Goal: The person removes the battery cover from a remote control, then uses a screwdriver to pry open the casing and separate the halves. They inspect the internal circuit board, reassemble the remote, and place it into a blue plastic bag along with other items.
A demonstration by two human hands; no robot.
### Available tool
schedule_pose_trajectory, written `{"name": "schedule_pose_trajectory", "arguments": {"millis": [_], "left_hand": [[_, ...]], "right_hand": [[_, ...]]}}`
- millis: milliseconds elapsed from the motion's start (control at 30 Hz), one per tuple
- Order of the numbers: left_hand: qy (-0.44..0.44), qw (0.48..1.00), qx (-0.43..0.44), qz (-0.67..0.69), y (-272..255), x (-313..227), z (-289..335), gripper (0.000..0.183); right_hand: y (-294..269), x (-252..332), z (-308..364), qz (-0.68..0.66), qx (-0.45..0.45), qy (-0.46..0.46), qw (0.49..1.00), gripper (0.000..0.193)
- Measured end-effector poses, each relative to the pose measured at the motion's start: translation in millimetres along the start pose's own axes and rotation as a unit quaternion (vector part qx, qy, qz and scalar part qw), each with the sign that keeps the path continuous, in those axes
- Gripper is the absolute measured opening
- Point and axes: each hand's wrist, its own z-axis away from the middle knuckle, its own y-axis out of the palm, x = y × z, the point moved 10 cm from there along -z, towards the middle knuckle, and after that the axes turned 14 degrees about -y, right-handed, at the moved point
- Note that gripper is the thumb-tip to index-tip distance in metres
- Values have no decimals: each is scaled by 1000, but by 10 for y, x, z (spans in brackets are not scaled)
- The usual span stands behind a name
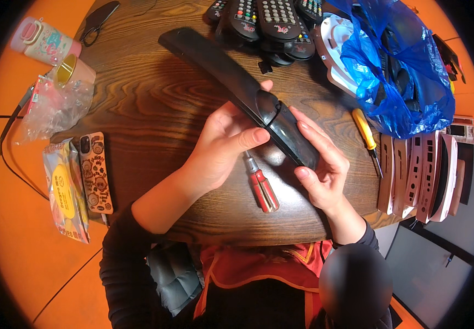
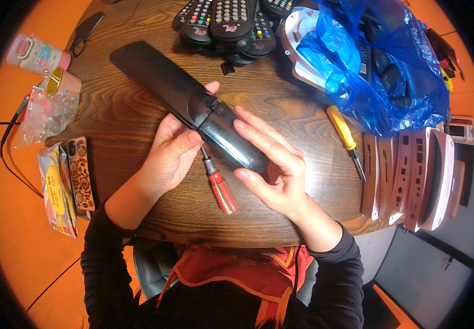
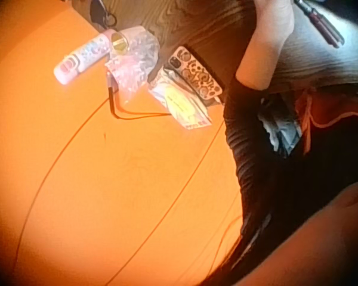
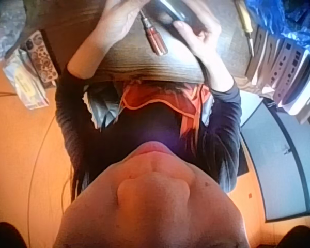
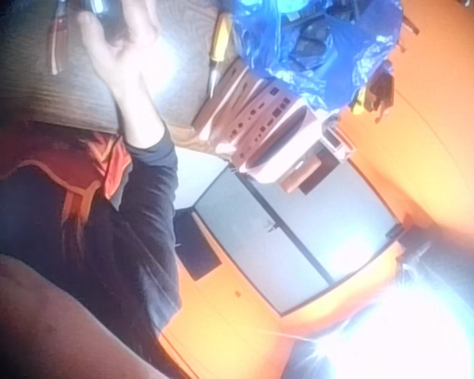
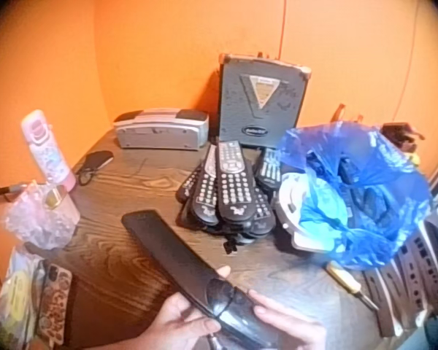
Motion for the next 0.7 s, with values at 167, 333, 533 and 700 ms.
{"name": "schedule_pose_trajectory", "arguments": {"millis": [167,333,533,700], "left_hand": [[-2,997,16,-79,23,-14,-14,57],[-22,999,26,5,34,88,-4,44],[-50,997,46,-32,103,194,9,48],[-36,998,28,-31,95,148,17,46]], "right_hand": [[47,-19,-45,17,40,5,999,54],[42,171,-76,208,63,-70,974,57],[10,240,-72,265,35,-98,959,42],[25,254,-101,259,47,-95,960,39]]}}
